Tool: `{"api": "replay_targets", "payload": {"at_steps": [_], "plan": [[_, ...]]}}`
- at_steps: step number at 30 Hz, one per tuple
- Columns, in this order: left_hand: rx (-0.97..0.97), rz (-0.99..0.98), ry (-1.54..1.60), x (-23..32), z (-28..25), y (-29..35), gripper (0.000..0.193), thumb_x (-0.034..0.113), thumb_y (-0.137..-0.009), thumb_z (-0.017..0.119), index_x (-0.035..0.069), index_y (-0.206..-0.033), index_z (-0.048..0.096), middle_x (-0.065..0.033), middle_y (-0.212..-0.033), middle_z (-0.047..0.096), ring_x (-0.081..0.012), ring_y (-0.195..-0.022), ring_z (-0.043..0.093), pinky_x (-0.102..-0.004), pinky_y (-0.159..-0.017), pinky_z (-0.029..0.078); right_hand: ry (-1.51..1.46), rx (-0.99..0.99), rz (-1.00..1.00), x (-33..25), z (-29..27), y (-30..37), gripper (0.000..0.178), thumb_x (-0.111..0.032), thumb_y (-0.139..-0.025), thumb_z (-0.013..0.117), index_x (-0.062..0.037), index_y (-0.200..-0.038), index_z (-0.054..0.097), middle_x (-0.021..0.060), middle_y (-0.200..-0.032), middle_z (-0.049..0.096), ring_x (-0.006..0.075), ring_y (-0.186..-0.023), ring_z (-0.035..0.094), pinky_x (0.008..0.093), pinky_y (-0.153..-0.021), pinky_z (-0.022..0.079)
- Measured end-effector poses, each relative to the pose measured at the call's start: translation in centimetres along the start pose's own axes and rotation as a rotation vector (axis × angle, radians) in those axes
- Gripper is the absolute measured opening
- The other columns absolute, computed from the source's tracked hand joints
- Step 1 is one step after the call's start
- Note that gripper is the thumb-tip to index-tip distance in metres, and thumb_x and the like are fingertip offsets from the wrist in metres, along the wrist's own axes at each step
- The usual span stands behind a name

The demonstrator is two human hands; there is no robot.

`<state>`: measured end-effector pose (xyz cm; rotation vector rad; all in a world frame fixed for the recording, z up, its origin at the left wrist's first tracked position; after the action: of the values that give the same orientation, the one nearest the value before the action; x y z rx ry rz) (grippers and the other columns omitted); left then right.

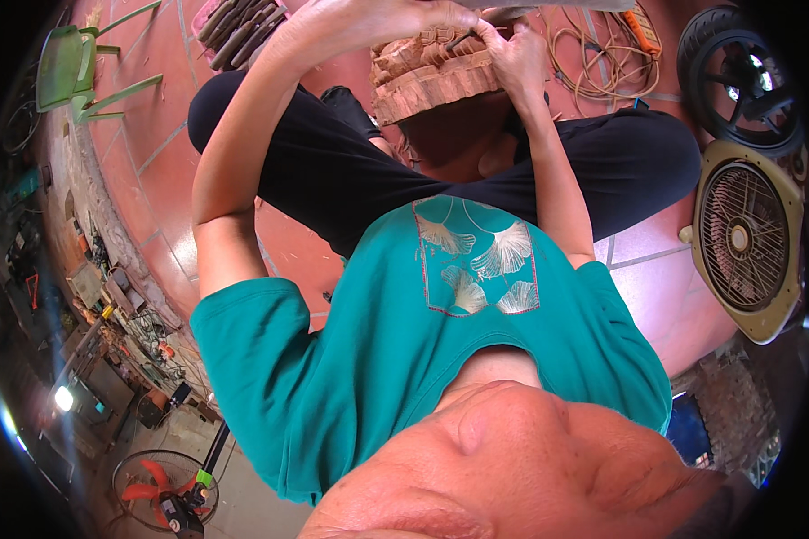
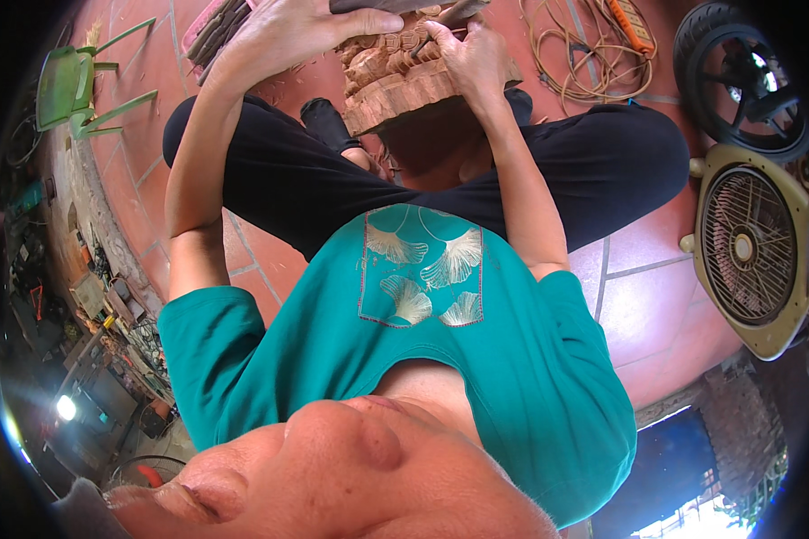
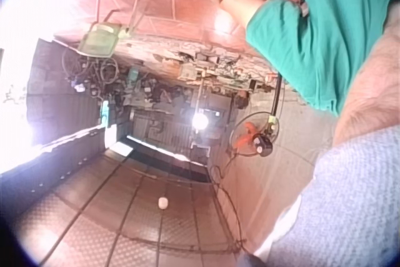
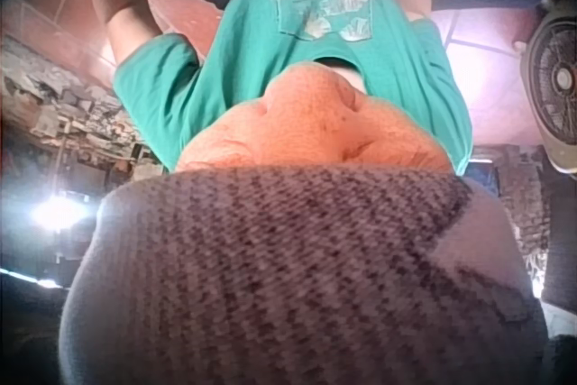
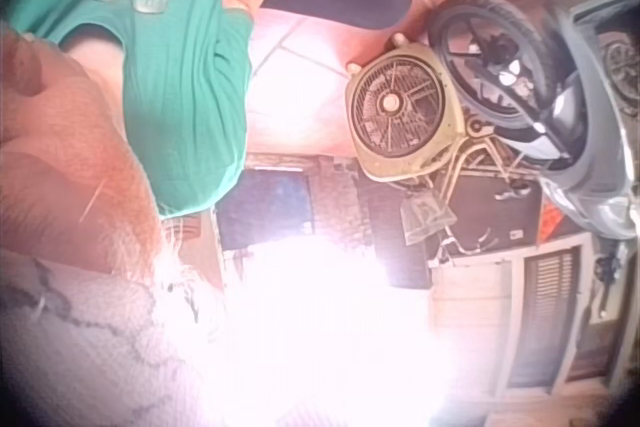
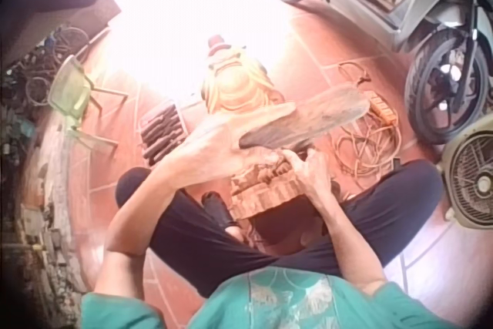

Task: The person sits cross-legged on the floor and carves a wooden block using a chisel and mallet. They repeatedly strike the chisel to shape the wood, occasionally adjusting the block's position.

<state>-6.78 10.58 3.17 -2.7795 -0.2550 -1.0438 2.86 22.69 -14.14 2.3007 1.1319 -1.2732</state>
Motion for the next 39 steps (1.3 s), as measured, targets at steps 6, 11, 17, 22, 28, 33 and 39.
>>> {"api": "replay_targets", "payload": {"at_steps": [6, 11, 17, 22, 28, 33, 39], "plan": [[-0.077, -0.059, -0.071, -0.3, 0.2, -0.1, 0.067, 0.016, -0.087, 0.078, 0.012, -0.149, 0.053, -0.0226, -0.125, 0.069, -0.0353, -0.114, 0.069, -0.0398, -0.099, 0.052, 0.128, 0.041, 0.043, 1.2, 0.2, -0.6, 0.04, -0.032, -0.09, 0.076, 0.008, -0.094, 0.073, 0.0289, -0.084, 0.071, 0.0413, -0.08, 0.071, 0.0447, -0.069, 0.054], [0.127, 0.113, 0.112, 0.1, -1.0, -0.2, 0.065, 0.018, -0.088, 0.078, 0.012, -0.148, 0.055, -0.0223, -0.125, 0.069, -0.0354, -0.113, 0.069, -0.0403, -0.098, 0.052, -0.119, 0.019, 0.059, 0.5, 0.0, -1.0, 0.045, -0.038, -0.089, 0.077, 0.007, -0.091, 0.073, 0.0282, -0.085, 0.072, 0.0421, -0.079, 0.071, 0.0469, -0.069, 0.055], [-0.112, -0.063, -0.108, -1.2, 1.0, -0.4, 0.068, 0.018, -0.088, 0.079, 0.012, -0.15, 0.052, -0.0224, -0.126, 0.069, -0.0338, -0.115, 0.069, -0.0395, -0.099, 0.052, 0.219, 0.087, 0.13, 3.4, 0.5, -1.0, 0.05, -0.044, -0.089, 0.078, 0.0056, -0.092, 0.073, 0.0265, -0.087, 0.073, 0.0395, -0.079, 0.072, 0.0453, -0.069, 0.055], [0.007, -0.114, 0.01, -1.8, -0.2, 0.1, 0.068, 0.018, -0.088, 0.078, 0.01, -0.15, 0.052, -0.0197, -0.133, 0.067, -0.0308, -0.12, 0.067, -0.0382, -0.102, 0.05, -0.018, 0.12, 0.163, 2.2, -1.1, -0.8, 0.044, -0.037, -0.09, 0.078, 0.0056, -0.097, 0.074, 0.0224, -0.086, 0.074, 0.0309, -0.077, 0.073, 0.0396, -0.068, 0.055], [0.208, -0.086, 0.247, -2.7, -2.1, 0.4, 0.067, 0.017, -0.088, 0.078, 0.0, -0.148, 0.051, -0.0148, -0.138, 0.064, -0.024, -0.124, 0.06, -0.0354, -0.106, 0.047, -0.249, 0.155, 0.24, 1.7, -3.4, -1.1, 0.035, -0.024, -0.089, 0.077, 0.0107, -0.095, 0.073, 0.0164, -0.085, 0.075, 0.0208, -0.078, 0.07, 0.0348, -0.07, 0.054], [0.236, -0.26, 0.569, -2.6, -2.0, 0.4, 0.058, 0.016, -0.089, 0.078, -0.004, -0.14, 0.057, -0.0113, -0.124, 0.066, -0.0176, -0.112, 0.061, -0.0303, -0.096, 0.049, -0.374, 0.112, 0.202, 1.1, -2.1, -0.8, 0.04, -0.029, -0.089, 0.078, 0.0101, -0.092, 0.073, 0.0176, -0.083, 0.075, 0.0211, -0.075, 0.071, 0.0345, -0.068, 0.054], [0.183, -0.418, 0.755, -6.2, -0.2, 0.1, 0.044, 0.013, -0.089, 0.077, 0.0, -0.129, 0.063, -0.003, -0.101, 0.067, -0.0077, -0.086, 0.062, -0.0227, -0.072, 0.049, -0.122, 0.055, 0.289, 1.7, -1.6, -0.7, 0.05, -0.04, -0.087, 0.08, 0.0096, -0.083, 0.07, 0.019, -0.071, 0.07, 0.0239, -0.066, 0.068, 0.0388, -0.062, 0.05]]}}
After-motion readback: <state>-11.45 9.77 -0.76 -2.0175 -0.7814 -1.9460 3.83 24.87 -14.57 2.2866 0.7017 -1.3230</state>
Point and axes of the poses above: each hand's wrist, its own y-axis away from the middle knuckle, its own z-axis out of the palm, x = y × z, the point moved 10 cm from there along -y, towards the middle knuckle
